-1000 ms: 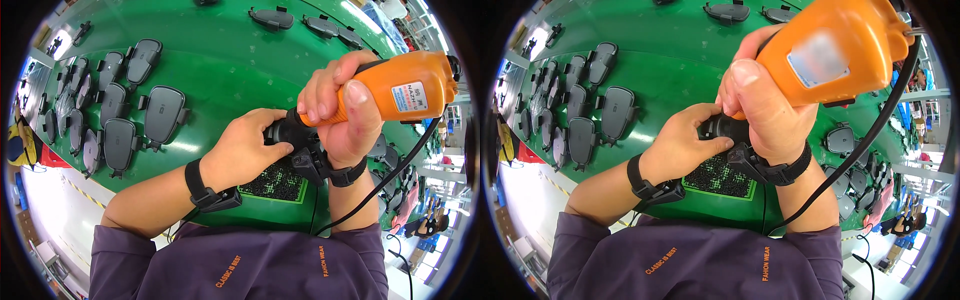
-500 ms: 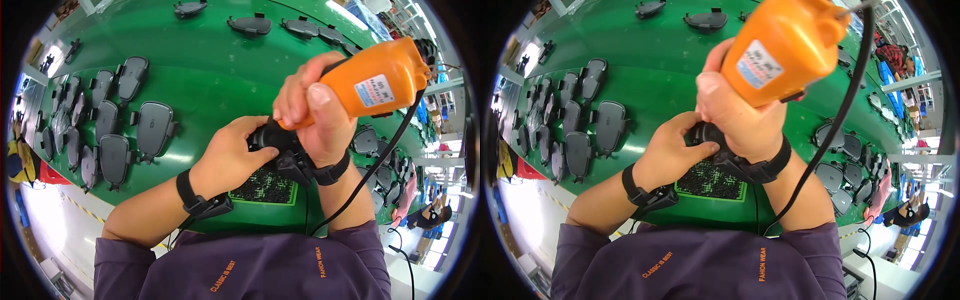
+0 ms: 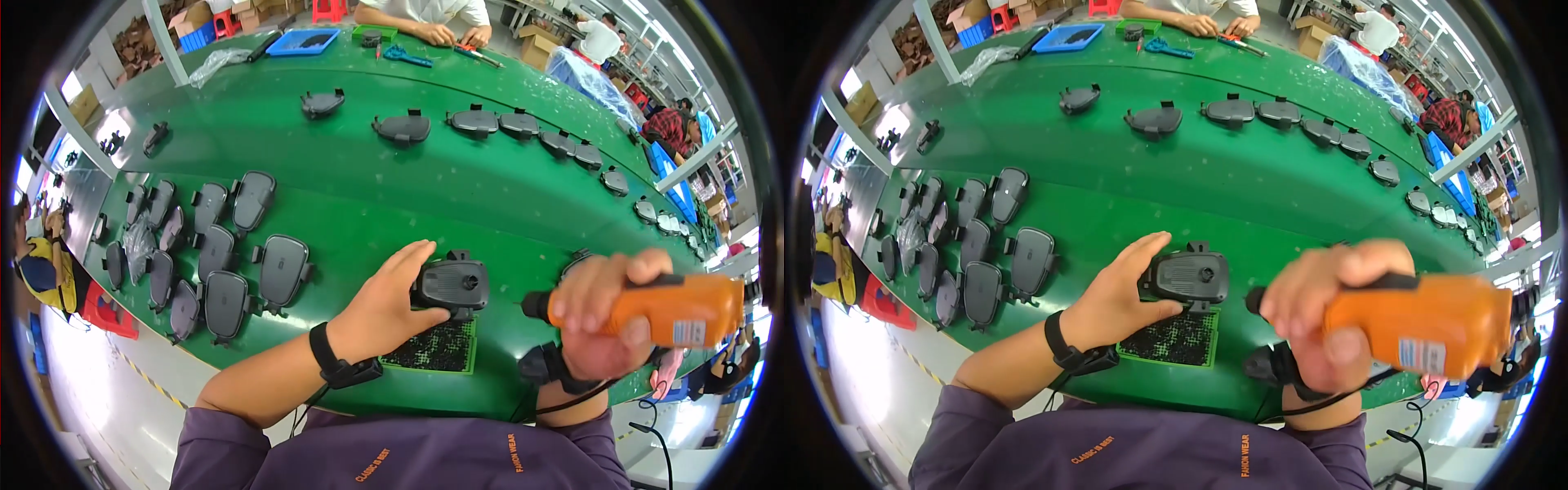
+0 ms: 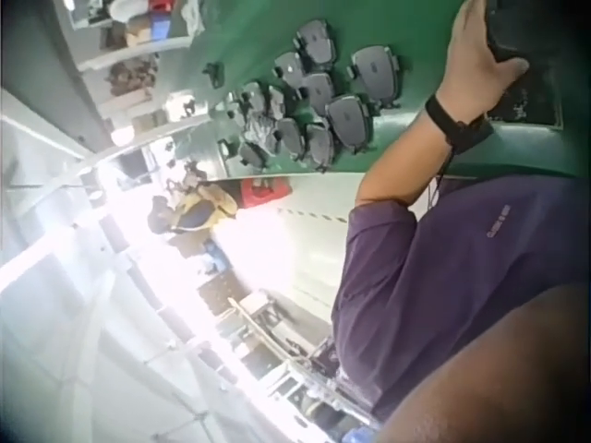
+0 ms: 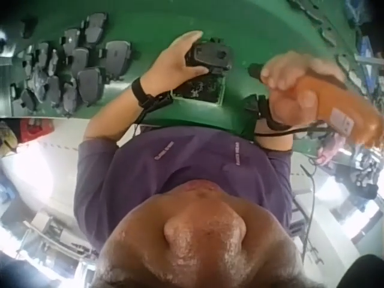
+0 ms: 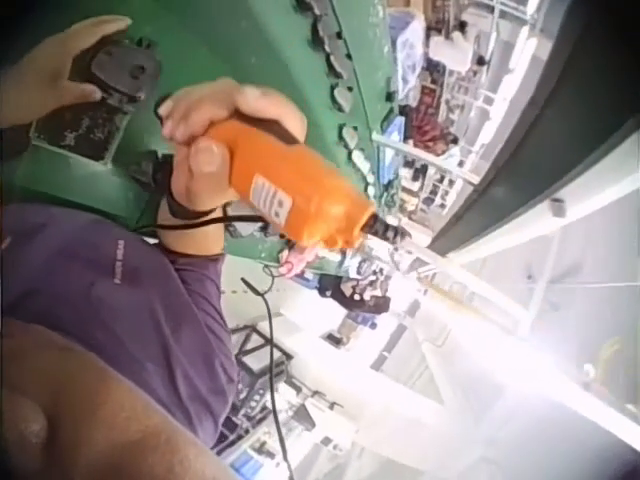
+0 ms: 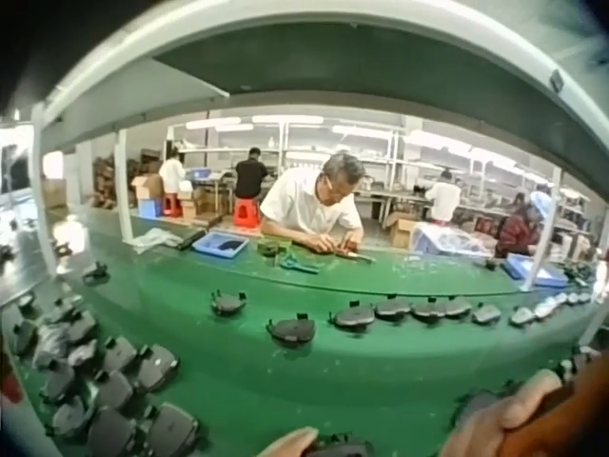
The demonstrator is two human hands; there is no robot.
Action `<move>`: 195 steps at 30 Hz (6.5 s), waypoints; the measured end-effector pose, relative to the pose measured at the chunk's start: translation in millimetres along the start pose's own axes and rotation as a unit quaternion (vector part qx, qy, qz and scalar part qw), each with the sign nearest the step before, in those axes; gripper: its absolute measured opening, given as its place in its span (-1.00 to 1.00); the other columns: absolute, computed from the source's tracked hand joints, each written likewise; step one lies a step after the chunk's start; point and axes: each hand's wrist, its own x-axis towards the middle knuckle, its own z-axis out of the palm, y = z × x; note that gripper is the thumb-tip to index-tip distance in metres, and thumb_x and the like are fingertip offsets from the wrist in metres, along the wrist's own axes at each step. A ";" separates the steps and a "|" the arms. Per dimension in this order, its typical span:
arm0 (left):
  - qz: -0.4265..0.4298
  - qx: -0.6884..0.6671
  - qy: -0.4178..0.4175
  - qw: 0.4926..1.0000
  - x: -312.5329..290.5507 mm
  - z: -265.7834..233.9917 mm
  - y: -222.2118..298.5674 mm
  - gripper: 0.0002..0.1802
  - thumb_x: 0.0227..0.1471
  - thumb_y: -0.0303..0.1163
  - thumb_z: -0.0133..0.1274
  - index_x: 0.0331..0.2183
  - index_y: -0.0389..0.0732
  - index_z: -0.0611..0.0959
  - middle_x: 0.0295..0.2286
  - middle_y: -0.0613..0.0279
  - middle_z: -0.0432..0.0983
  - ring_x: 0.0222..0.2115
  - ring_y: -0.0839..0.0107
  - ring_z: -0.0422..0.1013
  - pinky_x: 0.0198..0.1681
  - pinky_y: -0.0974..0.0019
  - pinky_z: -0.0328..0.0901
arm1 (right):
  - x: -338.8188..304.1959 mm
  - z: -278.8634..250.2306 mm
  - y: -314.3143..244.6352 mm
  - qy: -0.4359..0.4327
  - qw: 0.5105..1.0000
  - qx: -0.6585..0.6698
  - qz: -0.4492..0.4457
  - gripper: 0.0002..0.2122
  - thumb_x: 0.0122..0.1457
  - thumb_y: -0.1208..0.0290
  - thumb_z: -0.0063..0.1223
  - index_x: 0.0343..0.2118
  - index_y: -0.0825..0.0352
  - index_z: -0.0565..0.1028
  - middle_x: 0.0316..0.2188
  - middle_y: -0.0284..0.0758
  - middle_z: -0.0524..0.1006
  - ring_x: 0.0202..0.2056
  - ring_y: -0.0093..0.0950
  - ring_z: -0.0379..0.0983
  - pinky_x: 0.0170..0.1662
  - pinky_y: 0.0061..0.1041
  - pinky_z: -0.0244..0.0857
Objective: Assemble small plastic components using an electric screwdriver at a factory workbench.
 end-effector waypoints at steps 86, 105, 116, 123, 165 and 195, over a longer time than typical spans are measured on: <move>0.203 0.179 -0.189 0.944 9.7 -13.9 52.8 -0.66 0.02 -0.42 0.14 -0.11 -0.21 0.58 -0.39 0.05 0.47 -0.39 0.02 0.45 -0.26 0.12 0.39 | 4.8 -33.2 -32.7 -0.120 0.982 -0.146 0.006 -0.51 0.32 0.14 -0.03 0.15 0.40 0.22 -0.51 -0.39 0.41 -0.49 -0.52 0.37 -0.33 -0.47 0.38; 0.168 0.139 -0.217 0.951 -18.2 14.3 27.2 -0.85 0.01 -0.42 0.21 -0.34 -0.25 0.63 -0.43 0.18 0.49 -0.40 0.16 0.49 -0.35 0.15 0.40 | 0.5 -43.7 3.9 -0.174 0.983 -0.055 -0.002 -0.50 0.22 0.11 0.15 0.03 0.34 0.26 -0.59 -0.43 0.43 -0.61 -0.54 0.40 -0.45 -0.52 0.43; 0.106 -0.032 -0.133 0.985 -8.9 11.3 20.5 -0.88 -0.03 -0.61 0.24 -0.35 -0.29 0.69 -0.44 0.12 0.59 -0.46 0.22 0.52 -0.43 0.28 0.41 | -6.3 -29.6 10.1 -0.195 0.979 -0.002 0.066 -0.52 0.23 0.10 0.18 0.03 0.23 0.22 -0.58 -0.47 0.46 -0.60 -0.54 0.44 -0.43 -0.51 0.46; 0.100 -0.041 -0.091 0.990 -7.8 11.1 20.5 -0.84 -0.06 -0.64 0.26 -0.33 -0.29 0.70 -0.41 0.11 0.62 -0.47 0.32 0.55 -0.45 0.33 0.41 | -0.6 -33.3 15.7 -0.235 0.969 0.036 0.061 -0.55 0.24 0.11 0.17 0.01 0.20 0.22 -0.56 -0.48 0.47 -0.57 -0.55 0.46 -0.41 -0.52 0.48; 0.230 0.064 -0.068 0.969 -18.6 8.9 32.7 -0.77 -0.16 -0.56 0.27 -0.37 -0.26 0.59 -0.44 0.09 0.57 -0.43 0.06 0.51 -0.36 0.13 0.40 | -13.1 -29.7 -30.8 -0.197 0.975 -0.092 0.055 -0.56 0.13 0.38 0.30 -0.02 0.43 0.34 -0.54 -0.28 0.51 -0.54 -0.43 0.46 -0.37 -0.35 0.48; 0.233 0.201 -0.077 0.948 13.5 -14.6 2.7 -0.79 -0.09 -0.42 0.30 -0.43 -0.21 0.56 -0.07 0.14 0.58 0.05 0.08 0.45 0.14 -0.03 0.33 | 29.3 -25.2 56.3 0.031 0.992 -0.115 0.046 -0.66 0.26 0.21 0.01 -0.06 0.36 0.33 -0.67 -0.39 0.35 -0.67 -0.53 0.31 -0.52 -0.44 0.34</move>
